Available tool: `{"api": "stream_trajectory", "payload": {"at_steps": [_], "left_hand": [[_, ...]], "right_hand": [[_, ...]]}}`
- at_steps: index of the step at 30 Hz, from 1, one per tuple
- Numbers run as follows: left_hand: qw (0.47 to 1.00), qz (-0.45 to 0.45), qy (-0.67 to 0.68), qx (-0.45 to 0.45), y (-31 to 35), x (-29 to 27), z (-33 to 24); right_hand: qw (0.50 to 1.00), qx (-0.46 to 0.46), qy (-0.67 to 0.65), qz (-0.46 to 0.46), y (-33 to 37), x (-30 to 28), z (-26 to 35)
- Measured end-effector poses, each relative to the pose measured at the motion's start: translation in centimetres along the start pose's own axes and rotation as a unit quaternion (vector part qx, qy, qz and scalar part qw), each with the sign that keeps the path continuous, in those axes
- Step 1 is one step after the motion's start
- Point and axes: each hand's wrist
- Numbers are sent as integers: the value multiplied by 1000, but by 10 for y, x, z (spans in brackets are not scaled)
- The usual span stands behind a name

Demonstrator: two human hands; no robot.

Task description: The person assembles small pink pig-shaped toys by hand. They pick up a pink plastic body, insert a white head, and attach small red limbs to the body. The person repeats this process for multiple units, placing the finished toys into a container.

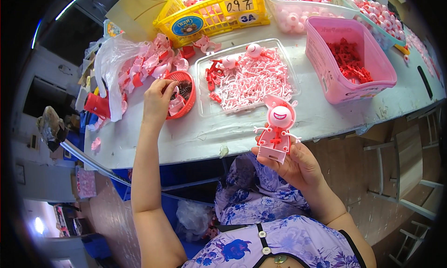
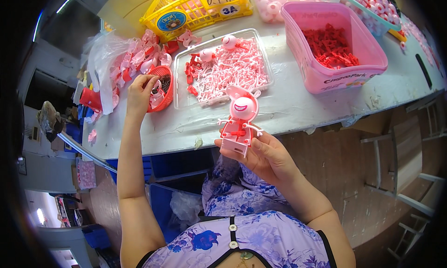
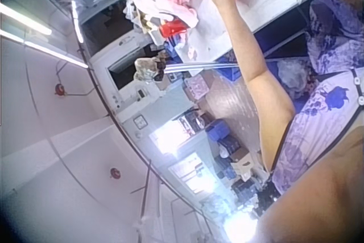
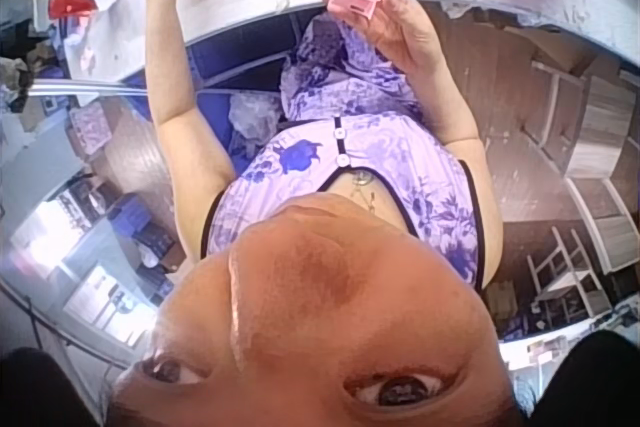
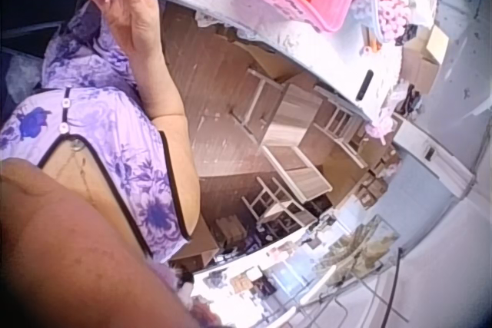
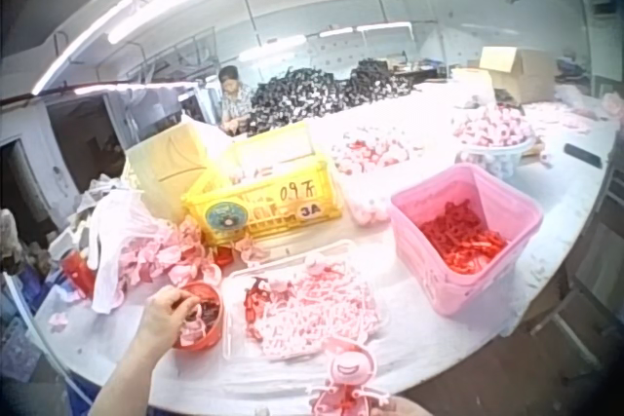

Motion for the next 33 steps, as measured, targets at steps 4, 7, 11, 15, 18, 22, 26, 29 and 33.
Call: {"api": "stream_trajectory", "payload": {"at_steps": [4, 7, 11, 15, 18, 22, 26, 29, 33], "left_hand": [[998, -43, -27, 45, 0, -2, 1], [997, -59, 25, -41, 2, -8, -21], [968, -41, 226, -97, 19, -22, -66], [935, 13, 349, -52, 61, -13, -124], [919, 31, 390, -57, 89, -13, -156], [930, 38, 364, 39, 101, -1, -153], [939, 23, 323, 118, 98, 6, -153], [943, 25, 305, 130, 97, 5, -156], [946, 28, 295, 129, 97, 4, -159]], "right_hand": [[1000, -1, 2, 6, -1, 0, 0], [1000, 7, -6, 5, -2, -2, -3], [1000, 13, 8, 13, -6, 3, -8], [1000, 8, 0, 1, -5, 3, -10], [999, 32, -28, 19, -10, 5, -15], [997, 50, -56, 21, -11, 2, -21], [996, 52, -64, 19, -10, 0, -20], [995, 56, -76, 28, -10, -1, -22], [995, 51, -83, 27, -10, 1, -21]]}}
Point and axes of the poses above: each hand's wrist, its own y-axis away from the middle knuckle, its own x-axis out of the palm, z = x × y, and after that the axes turned 13 degrees about -z, right-handed
